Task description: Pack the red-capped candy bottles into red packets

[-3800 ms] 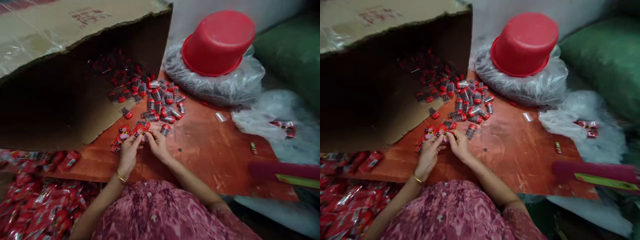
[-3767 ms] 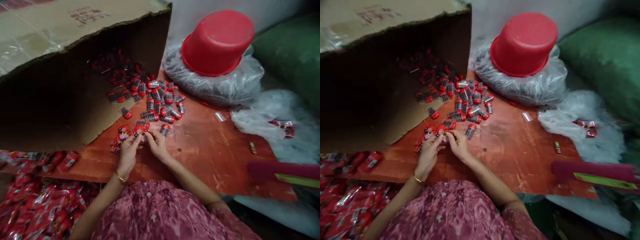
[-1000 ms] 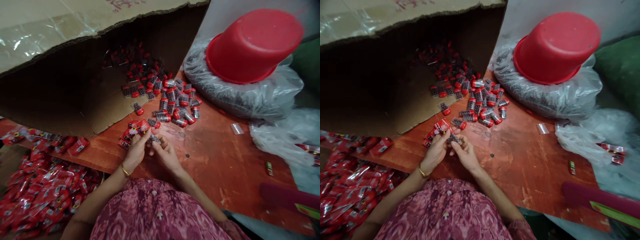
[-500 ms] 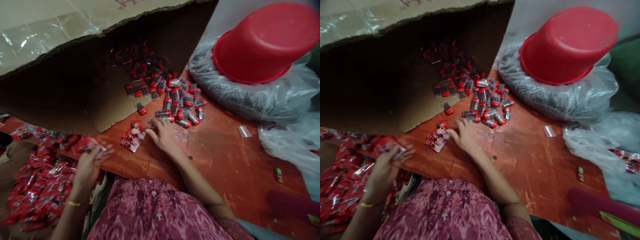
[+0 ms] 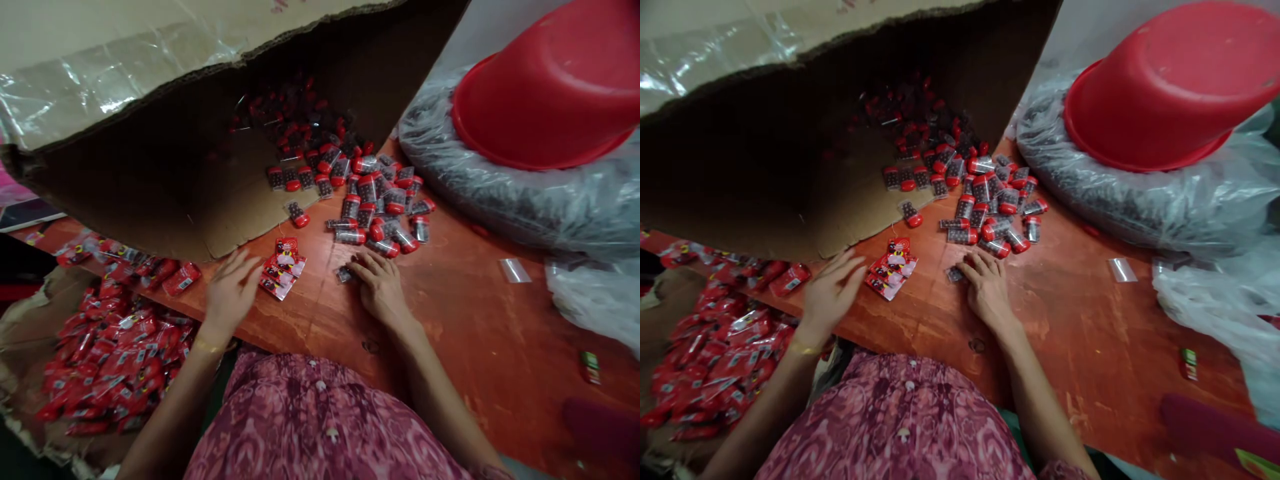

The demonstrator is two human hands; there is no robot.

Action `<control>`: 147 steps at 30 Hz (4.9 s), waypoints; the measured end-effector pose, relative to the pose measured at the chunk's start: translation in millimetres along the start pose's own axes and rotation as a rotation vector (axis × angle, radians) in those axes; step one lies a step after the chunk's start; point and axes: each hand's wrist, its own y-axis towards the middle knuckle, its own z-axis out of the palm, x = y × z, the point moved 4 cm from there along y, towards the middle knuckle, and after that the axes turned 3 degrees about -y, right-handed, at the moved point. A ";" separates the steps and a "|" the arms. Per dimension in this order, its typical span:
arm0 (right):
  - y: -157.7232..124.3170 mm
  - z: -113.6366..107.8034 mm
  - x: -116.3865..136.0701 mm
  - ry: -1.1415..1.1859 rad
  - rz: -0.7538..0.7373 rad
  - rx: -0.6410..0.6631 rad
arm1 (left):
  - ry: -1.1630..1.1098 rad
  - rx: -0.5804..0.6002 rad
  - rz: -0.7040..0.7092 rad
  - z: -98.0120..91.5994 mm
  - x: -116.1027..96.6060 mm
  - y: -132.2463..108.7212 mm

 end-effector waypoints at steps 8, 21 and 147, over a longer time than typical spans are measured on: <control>-17.9 -13.5 1.4 0.166 0.104 -0.279 | 0.494 0.382 0.145 78.2 -10.5 57.3; 46.1 9.0 63.9 1.131 0.424 -0.018 | 0.130 0.206 0.169 71.8 -32.2 41.0; -26.8 -34.6 33.4 1.101 0.474 0.013 | -0.948 0.464 -0.584 113.2 -53.2 7.8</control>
